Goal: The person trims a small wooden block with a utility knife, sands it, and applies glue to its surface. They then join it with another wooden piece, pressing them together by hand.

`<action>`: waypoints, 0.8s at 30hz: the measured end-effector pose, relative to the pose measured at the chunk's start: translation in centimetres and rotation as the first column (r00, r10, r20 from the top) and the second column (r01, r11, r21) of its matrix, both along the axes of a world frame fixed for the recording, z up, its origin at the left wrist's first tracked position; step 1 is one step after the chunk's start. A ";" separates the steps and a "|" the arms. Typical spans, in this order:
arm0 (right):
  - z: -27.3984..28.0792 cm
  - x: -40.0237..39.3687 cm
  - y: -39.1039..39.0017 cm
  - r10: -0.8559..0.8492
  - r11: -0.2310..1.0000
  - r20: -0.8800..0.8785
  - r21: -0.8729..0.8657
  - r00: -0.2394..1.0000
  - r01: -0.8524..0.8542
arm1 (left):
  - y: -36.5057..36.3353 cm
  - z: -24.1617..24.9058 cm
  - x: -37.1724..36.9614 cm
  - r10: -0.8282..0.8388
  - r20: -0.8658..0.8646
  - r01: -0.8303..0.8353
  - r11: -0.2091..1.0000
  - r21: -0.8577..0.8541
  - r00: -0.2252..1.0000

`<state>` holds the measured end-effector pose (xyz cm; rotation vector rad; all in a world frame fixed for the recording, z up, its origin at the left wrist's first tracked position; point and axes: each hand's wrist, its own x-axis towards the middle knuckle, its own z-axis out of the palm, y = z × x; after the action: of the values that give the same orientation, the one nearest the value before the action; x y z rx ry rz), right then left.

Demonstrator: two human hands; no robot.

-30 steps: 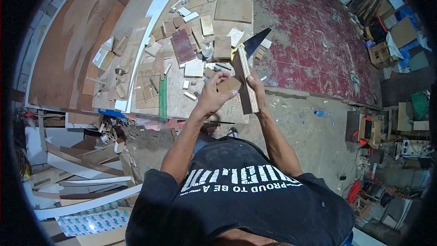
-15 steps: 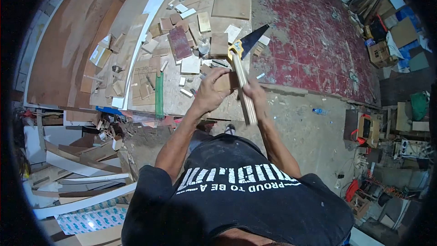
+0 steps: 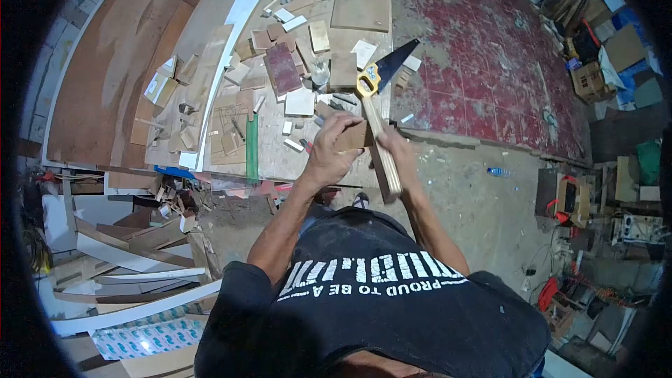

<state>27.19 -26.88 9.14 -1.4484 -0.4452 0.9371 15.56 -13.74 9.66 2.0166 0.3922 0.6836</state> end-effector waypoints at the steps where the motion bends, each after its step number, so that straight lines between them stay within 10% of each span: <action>1: -1.3 1.2 1.0 0.014 1.000 -0.051 0.021 0.999 -0.013 | -0.6 0.1 -0.1 -0.033 0.012 0.033 0.999 0.029 0.999; 11: -5.3 2.3 3.6 0.010 1.000 -0.296 -0.005 0.955 -0.012 | -0.6 -0.8 -0.7 0.044 -0.015 -0.042 0.994 0.104 0.999; 20: -5.3 3.3 6.0 -0.039 0.997 0.249 0.071 0.968 0.022 | 0.3 -1.7 -0.4 0.005 -0.013 -0.004 0.999 0.042 1.000; 24: -1.5 2.5 4.3 -0.045 0.999 -0.214 -0.037 0.976 0.038 | 1.0 -1.2 -1.2 0.081 -0.019 -0.080 0.995 0.053 0.997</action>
<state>29.66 -22.58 7.69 -1.3623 -0.2398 1.0578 14.40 -12.70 8.45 2.0680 0.4745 0.7297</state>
